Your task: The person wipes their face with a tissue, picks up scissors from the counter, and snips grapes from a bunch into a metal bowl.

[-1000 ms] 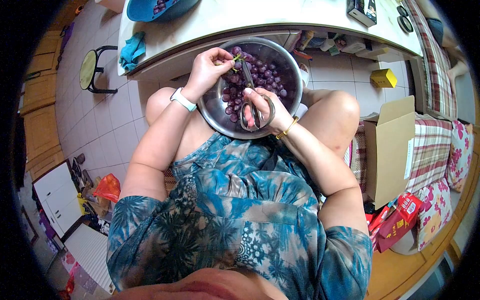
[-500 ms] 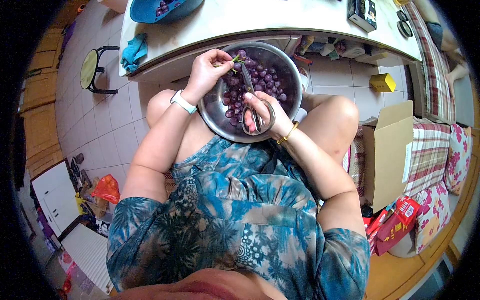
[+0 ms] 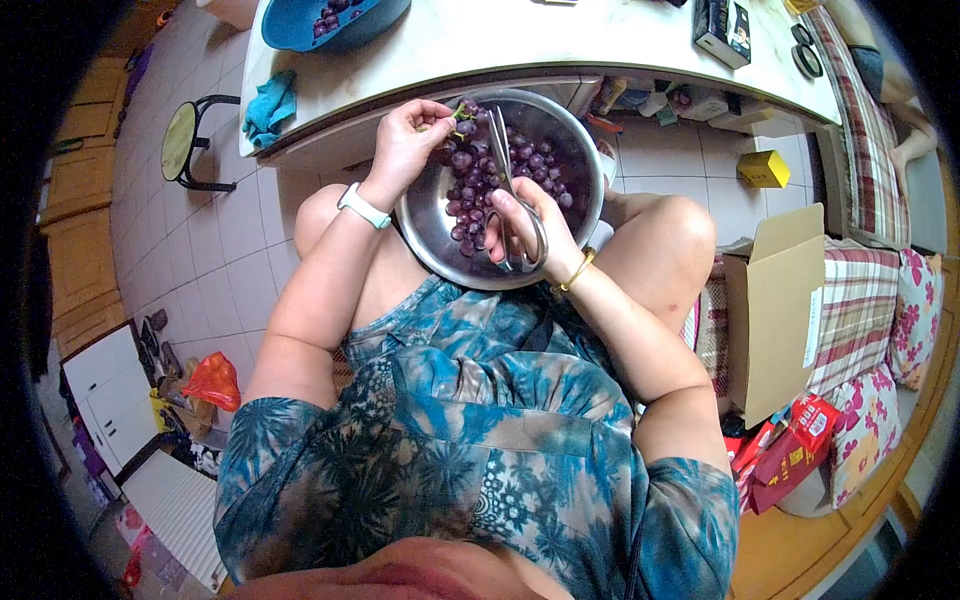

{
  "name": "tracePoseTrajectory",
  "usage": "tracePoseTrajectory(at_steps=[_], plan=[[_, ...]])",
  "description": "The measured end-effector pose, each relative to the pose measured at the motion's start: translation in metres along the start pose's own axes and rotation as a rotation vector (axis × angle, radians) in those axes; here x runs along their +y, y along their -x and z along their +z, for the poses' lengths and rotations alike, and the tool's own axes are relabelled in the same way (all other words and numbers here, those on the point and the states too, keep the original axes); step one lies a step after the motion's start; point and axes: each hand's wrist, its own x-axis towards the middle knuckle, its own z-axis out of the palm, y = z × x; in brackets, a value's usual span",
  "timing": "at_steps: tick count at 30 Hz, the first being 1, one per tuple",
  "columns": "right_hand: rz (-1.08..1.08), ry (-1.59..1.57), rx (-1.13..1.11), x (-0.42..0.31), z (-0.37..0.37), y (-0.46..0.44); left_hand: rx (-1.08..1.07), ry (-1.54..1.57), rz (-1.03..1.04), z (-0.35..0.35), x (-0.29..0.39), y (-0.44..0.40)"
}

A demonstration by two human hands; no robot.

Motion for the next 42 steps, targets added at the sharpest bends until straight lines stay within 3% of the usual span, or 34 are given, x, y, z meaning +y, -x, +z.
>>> tracePoseTrajectory(at_steps=[18, 27, 30, 33, 36, 42], plan=[[-0.064, 0.111, 0.006, 0.001, -0.002, 0.002, 0.013, 0.055, -0.047, 0.000, 0.000, 0.000], [0.001, 0.049, -0.069, 0.000, -0.004, 0.003, -0.010, 0.067, -0.049, -0.002, -0.002, -0.001], [-0.016, -0.121, -0.127, -0.001, -0.005, 0.002, -0.029, 0.129, -0.063, -0.001, -0.001, -0.001], [-0.015, 0.112, 0.027, -0.001, -0.006, -0.003, -0.050, 0.125, -0.068, -0.002, -0.001, 0.000], [-0.295, 0.930, 0.247, -0.005, -0.019, -0.004, -0.034, 0.095, -0.030, -0.003, -0.002, -0.001], [-0.172, 1.099, 0.280, -0.013, -0.030, -0.002, -0.014, 0.029, 0.016, -0.005, -0.003, -0.001]])
